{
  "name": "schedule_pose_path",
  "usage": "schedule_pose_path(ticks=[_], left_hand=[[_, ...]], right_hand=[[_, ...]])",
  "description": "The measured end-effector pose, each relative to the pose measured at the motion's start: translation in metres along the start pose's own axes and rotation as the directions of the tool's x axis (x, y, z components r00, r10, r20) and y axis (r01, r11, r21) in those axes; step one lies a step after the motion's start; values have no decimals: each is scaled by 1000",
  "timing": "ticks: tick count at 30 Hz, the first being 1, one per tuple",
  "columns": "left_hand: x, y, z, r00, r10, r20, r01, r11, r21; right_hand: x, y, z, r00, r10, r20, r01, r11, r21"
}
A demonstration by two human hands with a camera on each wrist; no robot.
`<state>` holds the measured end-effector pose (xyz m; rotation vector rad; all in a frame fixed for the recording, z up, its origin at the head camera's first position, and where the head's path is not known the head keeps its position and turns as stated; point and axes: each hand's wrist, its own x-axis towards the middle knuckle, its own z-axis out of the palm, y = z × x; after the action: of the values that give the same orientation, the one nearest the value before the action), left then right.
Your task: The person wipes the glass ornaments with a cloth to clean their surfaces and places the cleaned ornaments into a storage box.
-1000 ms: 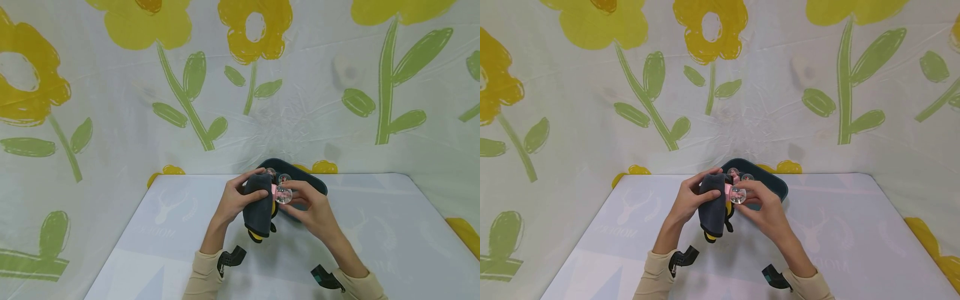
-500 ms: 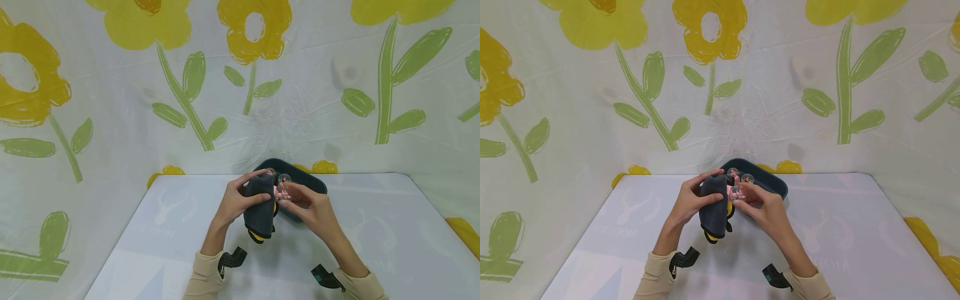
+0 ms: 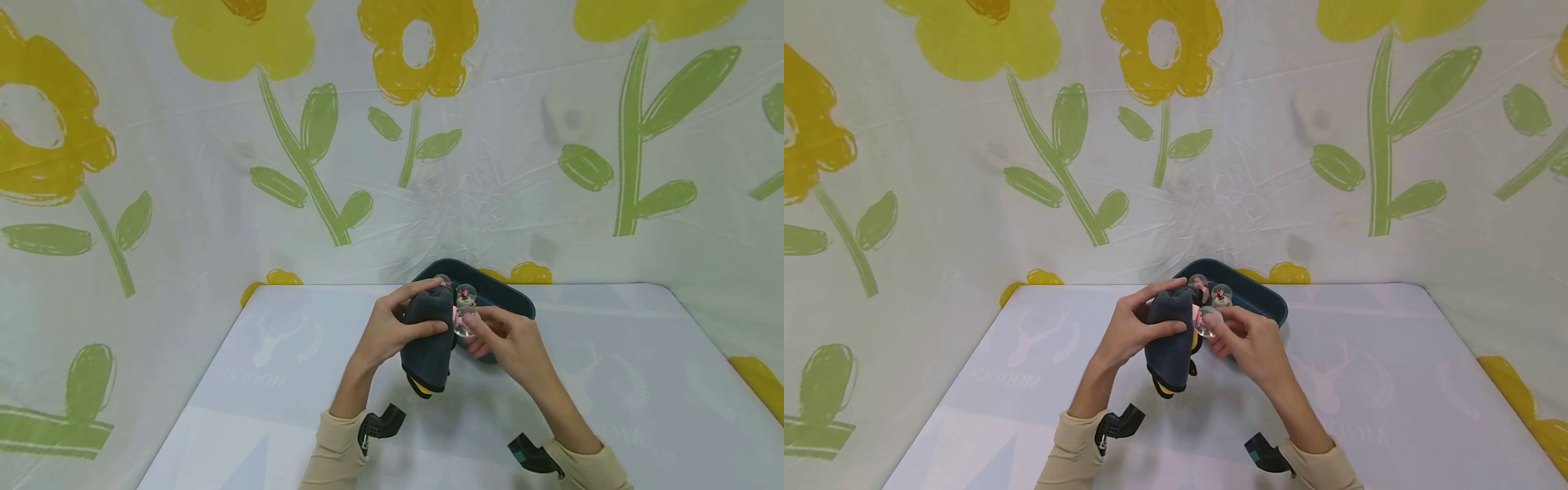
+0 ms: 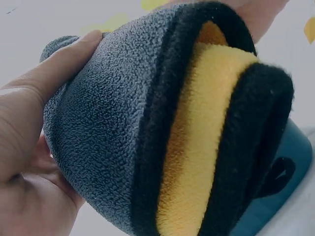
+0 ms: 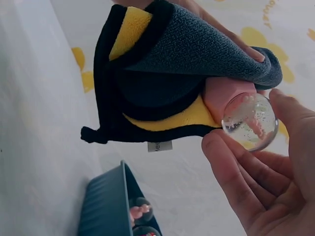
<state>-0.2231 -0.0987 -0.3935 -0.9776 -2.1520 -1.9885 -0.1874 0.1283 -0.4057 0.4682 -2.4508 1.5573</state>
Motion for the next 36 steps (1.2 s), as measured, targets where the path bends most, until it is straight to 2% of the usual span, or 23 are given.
schedule_pose_path(ticks=[4,8,12,17,20,26,29,32,36], left_hand=[[0,1,-1,1000,18,2,-18,1000,10],[0,-1,-3,1000,25,0,-25,1000,10],[0,-2,-5,1000,9,-1,-9,1000,-26],[1,-3,-5,1000,-15,4,16,996,-85],[2,-4,-4,1000,-19,5,20,995,-96],[1,-3,-4,1000,-10,7,11,996,-89],[1,-3,-4,1000,-1,12,2,997,-83],[1,-2,-4,1000,3,9,-3,997,-74],[2,-1,-4,1000,20,9,-20,997,-68]], right_hand=[[0,-1,0,997,-81,-21,81,997,-15],[1,0,-1,981,-190,-44,188,981,-40],[3,2,-1,949,-313,-42,311,949,-51],[4,2,-2,891,-454,-29,450,889,-84],[4,0,-3,873,-487,-31,481,869,-114],[6,3,-3,859,-510,-48,500,854,-144],[6,5,-2,865,-498,-56,485,860,-158],[6,6,-2,897,-437,-70,420,890,-178],[2,5,1,942,-321,-99,293,929,-226]])
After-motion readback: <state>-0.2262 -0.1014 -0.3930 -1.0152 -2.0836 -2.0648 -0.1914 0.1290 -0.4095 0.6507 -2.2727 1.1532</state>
